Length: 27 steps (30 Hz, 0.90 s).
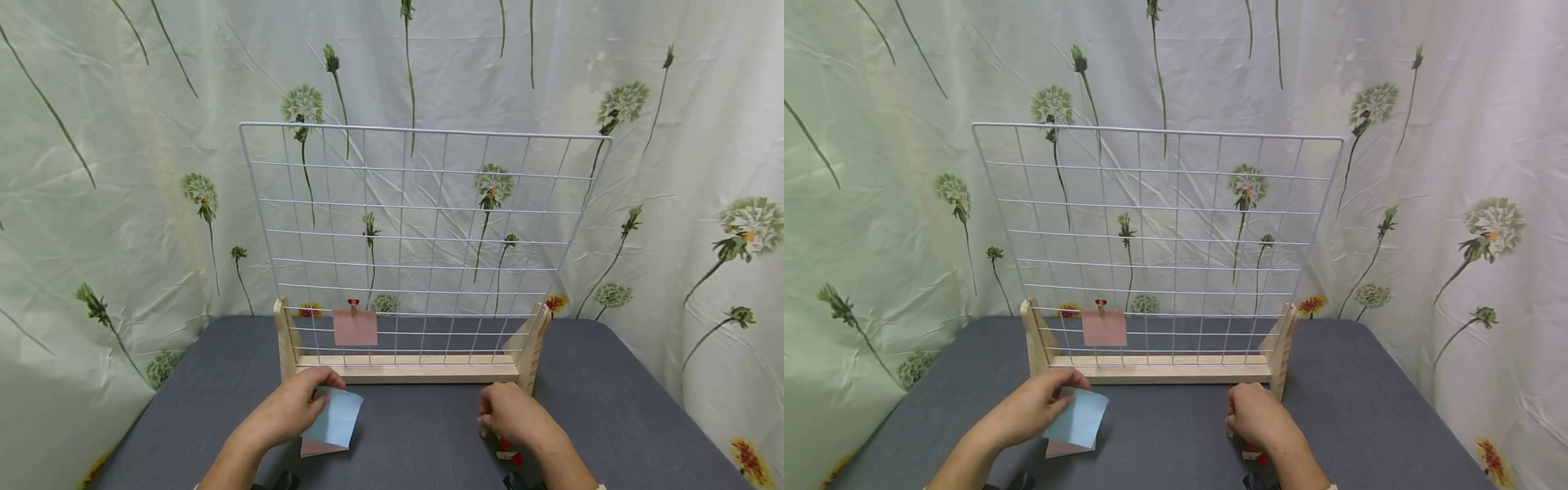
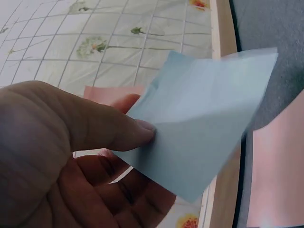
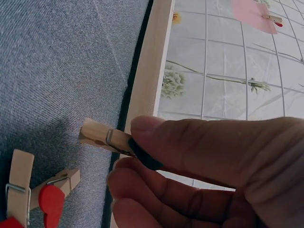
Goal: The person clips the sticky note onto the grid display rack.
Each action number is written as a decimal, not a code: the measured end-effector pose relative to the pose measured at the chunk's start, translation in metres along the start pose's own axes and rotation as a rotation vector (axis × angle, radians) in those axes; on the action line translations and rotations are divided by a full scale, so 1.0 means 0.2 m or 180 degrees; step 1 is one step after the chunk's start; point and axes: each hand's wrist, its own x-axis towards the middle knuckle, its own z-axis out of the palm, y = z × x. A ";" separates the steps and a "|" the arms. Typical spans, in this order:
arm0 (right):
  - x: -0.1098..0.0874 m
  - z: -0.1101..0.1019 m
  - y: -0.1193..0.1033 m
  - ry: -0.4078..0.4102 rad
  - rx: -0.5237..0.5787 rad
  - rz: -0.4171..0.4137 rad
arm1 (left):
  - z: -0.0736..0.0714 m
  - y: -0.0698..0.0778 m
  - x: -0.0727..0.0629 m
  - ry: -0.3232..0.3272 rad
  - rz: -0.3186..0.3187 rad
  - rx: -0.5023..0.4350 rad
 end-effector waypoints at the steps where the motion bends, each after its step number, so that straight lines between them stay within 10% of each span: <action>1: 0.00 0.00 0.00 -0.0012 0.0012 0.0022 | 0.00 0.00 0.00 0.0001 0.0010 -0.0004; 27: 0.00 -0.02 -0.02 0.0203 0.0101 -0.0059 | 0.09 0.17 0.07 0.0937 -0.0364 -0.1010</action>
